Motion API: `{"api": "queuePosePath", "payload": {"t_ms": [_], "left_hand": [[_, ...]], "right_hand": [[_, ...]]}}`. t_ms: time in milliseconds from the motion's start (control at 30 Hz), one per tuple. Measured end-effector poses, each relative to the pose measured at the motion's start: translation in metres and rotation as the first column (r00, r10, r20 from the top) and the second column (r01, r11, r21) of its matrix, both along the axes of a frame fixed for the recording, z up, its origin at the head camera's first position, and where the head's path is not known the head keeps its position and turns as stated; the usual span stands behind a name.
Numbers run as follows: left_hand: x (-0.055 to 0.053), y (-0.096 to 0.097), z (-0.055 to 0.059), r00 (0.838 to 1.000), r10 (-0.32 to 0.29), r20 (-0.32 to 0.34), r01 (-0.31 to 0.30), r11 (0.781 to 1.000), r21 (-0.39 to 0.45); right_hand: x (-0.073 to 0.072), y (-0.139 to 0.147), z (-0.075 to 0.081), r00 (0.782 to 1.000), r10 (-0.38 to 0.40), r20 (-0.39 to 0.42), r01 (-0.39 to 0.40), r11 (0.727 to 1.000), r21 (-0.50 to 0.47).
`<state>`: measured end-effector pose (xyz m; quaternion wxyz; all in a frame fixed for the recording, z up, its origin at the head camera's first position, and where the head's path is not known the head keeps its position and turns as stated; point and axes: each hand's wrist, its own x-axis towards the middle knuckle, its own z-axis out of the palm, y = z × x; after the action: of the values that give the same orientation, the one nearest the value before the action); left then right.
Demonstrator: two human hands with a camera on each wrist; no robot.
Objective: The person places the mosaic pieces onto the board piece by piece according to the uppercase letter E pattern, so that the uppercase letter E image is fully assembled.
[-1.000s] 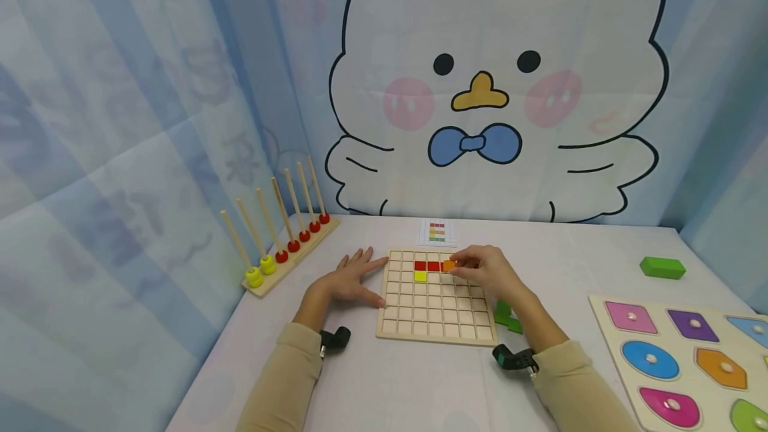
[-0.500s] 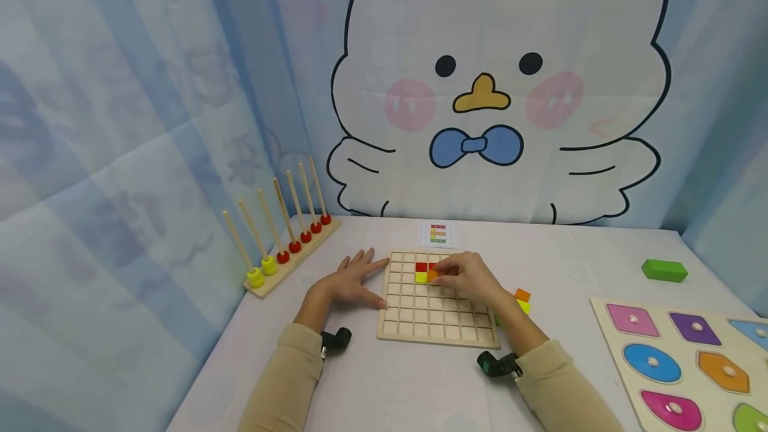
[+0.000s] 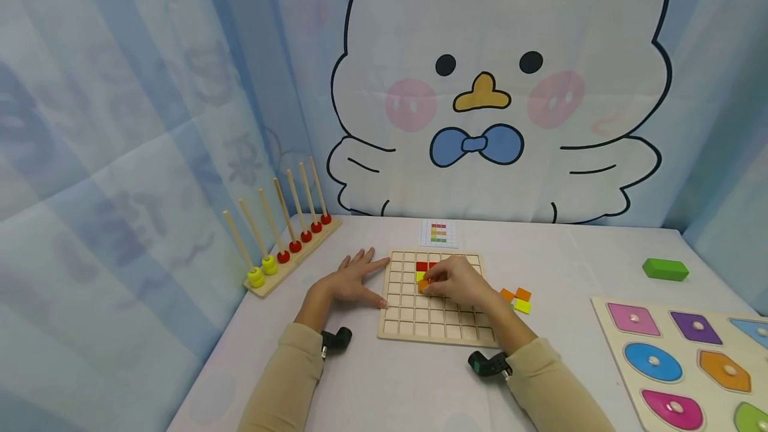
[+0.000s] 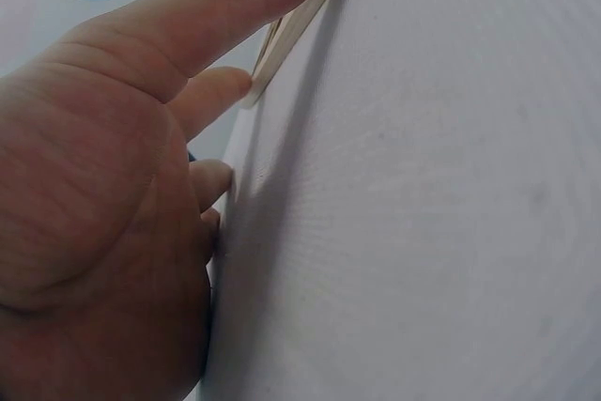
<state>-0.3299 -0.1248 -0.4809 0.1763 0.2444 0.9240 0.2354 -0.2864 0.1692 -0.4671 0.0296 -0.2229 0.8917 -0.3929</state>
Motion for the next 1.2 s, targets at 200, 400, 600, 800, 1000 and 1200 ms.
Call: {"api": "queuePosePath", "payload": {"t_ms": [200,400,600,800,1000,1200], "left_hand": [[-0.0006,0.001,0.0008,1.0,0.0,-0.003,0.0,1.0,-0.012],[-0.0003,0.0017,0.0006,1.0,0.005,-0.003,-0.006,1.0,-0.018],[0.0005,0.0008,0.0016,1.0,0.008,-0.011,-0.008,1.0,-0.028],[0.0008,0.0003,0.003,1.0,0.005,-0.012,-0.006,0.999,-0.032],[0.0011,0.0007,0.0037,1.0,-0.001,-0.012,0.0,1.0,-0.031],[0.0012,0.0014,0.003,1.0,0.0,-0.006,-0.001,1.0,-0.022]], "right_hand": [[-0.0019,-0.0027,-0.0015,1.0,-0.007,0.013,0.006,0.999,0.032],[-0.0018,-0.0041,-0.0015,1.0,-0.01,0.02,0.009,0.999,0.047],[-0.0015,-0.0061,-0.0011,1.0,0.005,0.012,-0.006,0.999,0.048],[-0.0005,-0.009,-0.0008,0.999,-0.026,0.026,0.025,0.998,0.064],[-0.0005,-0.0081,-0.0005,0.999,-0.034,0.025,0.032,0.996,0.079],[0.0009,-0.0049,-0.001,0.999,-0.027,0.031,0.024,0.996,0.081]]}}
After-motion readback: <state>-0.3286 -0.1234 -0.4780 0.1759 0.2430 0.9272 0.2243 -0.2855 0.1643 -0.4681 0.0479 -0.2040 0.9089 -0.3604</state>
